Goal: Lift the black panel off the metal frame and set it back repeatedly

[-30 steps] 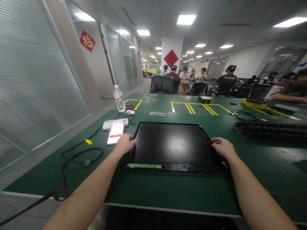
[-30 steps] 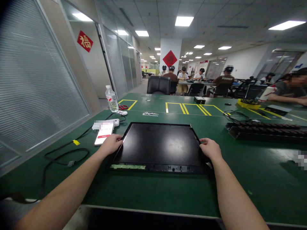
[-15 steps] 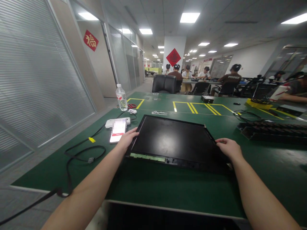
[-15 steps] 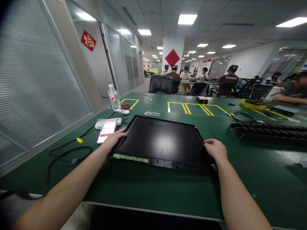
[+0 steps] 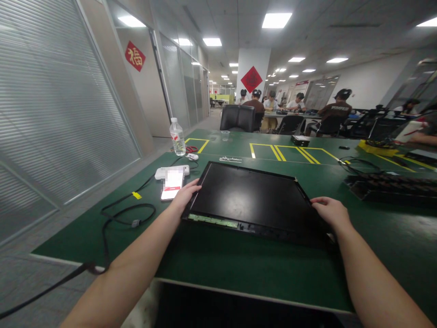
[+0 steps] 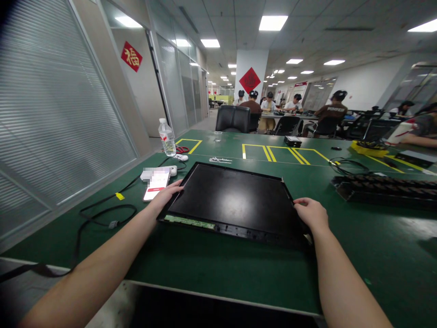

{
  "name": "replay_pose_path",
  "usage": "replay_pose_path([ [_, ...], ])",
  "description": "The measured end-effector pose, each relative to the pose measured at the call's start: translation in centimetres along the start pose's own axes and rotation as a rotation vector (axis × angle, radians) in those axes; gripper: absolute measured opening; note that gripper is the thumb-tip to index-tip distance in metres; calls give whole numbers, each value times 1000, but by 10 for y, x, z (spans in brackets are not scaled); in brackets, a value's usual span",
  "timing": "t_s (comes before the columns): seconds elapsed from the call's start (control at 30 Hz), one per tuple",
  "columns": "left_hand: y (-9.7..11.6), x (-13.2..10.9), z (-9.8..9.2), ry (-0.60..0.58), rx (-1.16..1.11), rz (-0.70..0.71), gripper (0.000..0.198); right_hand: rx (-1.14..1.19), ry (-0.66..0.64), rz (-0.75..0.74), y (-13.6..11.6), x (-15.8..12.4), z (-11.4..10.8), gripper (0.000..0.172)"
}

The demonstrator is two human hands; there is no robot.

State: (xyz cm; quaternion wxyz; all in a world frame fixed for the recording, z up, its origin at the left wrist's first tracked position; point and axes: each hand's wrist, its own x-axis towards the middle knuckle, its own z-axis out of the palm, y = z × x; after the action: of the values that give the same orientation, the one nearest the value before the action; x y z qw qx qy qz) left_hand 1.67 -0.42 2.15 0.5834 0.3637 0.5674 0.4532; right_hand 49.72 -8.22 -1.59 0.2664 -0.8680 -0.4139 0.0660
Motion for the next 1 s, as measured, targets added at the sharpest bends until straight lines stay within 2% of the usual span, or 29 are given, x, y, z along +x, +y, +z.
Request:
replay_pose_path([
  [0.4, 6, -9, 3, 69, 163, 14, 64, 16, -17, 9, -2, 0, -2, 22],
  [0.7, 5, -6, 4, 72, 139, 28, 61, 14, 18, -9, 2, 3, 2, 25],
  [1.0, 5, -5, 4, 55, 79, 21, 62, 9, -5, -5, 0, 1, 0, 24],
])
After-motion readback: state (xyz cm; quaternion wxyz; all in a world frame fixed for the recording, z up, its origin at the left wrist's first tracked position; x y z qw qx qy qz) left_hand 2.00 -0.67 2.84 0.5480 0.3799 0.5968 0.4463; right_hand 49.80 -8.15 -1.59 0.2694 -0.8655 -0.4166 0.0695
